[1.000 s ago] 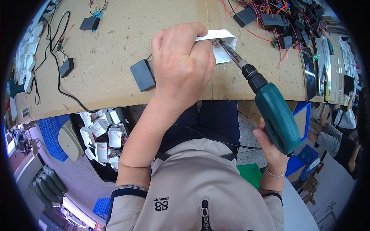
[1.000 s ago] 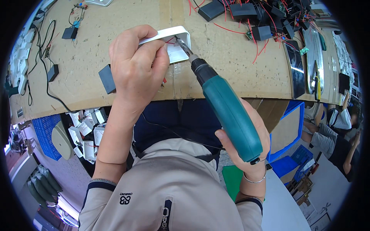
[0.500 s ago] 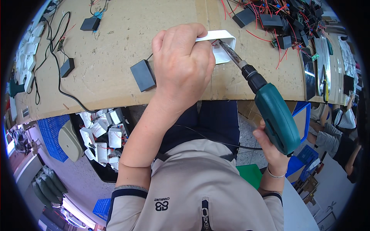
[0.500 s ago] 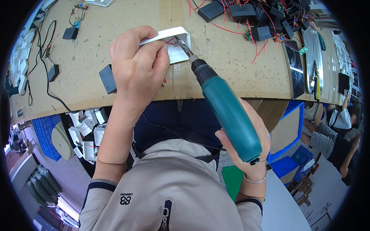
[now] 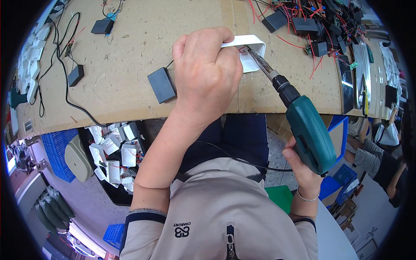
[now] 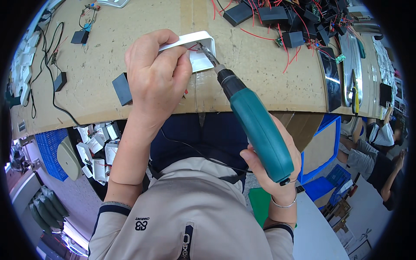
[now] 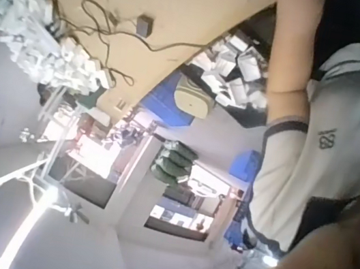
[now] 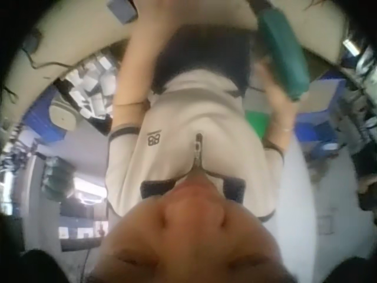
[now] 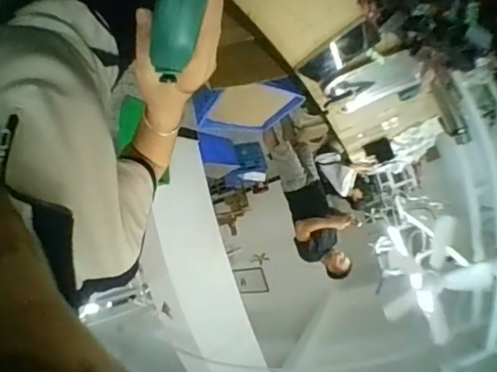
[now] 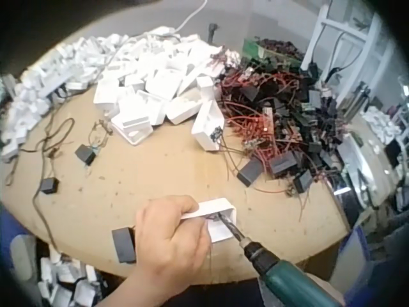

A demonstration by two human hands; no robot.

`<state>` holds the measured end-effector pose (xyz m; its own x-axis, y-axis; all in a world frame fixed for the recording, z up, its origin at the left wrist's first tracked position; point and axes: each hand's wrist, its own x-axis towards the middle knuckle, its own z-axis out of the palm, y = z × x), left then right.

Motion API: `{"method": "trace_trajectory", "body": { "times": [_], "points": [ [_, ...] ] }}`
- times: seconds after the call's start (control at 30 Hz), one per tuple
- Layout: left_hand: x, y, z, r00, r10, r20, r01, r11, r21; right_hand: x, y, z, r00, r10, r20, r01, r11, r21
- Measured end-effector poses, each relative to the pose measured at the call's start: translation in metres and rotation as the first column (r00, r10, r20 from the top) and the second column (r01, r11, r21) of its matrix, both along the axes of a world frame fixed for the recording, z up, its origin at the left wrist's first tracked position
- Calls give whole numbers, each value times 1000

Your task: Soldering wires to electronic components within a plastic housing at a workbench.

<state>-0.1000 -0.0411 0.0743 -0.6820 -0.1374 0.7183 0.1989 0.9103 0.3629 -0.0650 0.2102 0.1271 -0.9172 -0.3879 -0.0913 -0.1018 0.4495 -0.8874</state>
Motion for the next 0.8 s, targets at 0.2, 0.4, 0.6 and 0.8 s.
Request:
{"method": "trace_trajectory", "body": {
  "times": [0.2,0.4,0.6,0.8],
  "points": [
    [0,1,0,1000,1,6,-1,1000,4,0,-3,4,1000,-1,-5,1,1000,5],
    [-1,1,-2,1000,-1,6,1,1000,4,2,-2,3,1000,1,-19,-2,1000,-7],
    [1,1,0,1000,2,8,-2,1000,8,3,-2,3,999,14,-29,-15,1000,-27],
    [0,2,-1,1000,13,14,-13,1000,11,4,-2,1,1000,-18,-18,17,998,-52]
  ]
}}
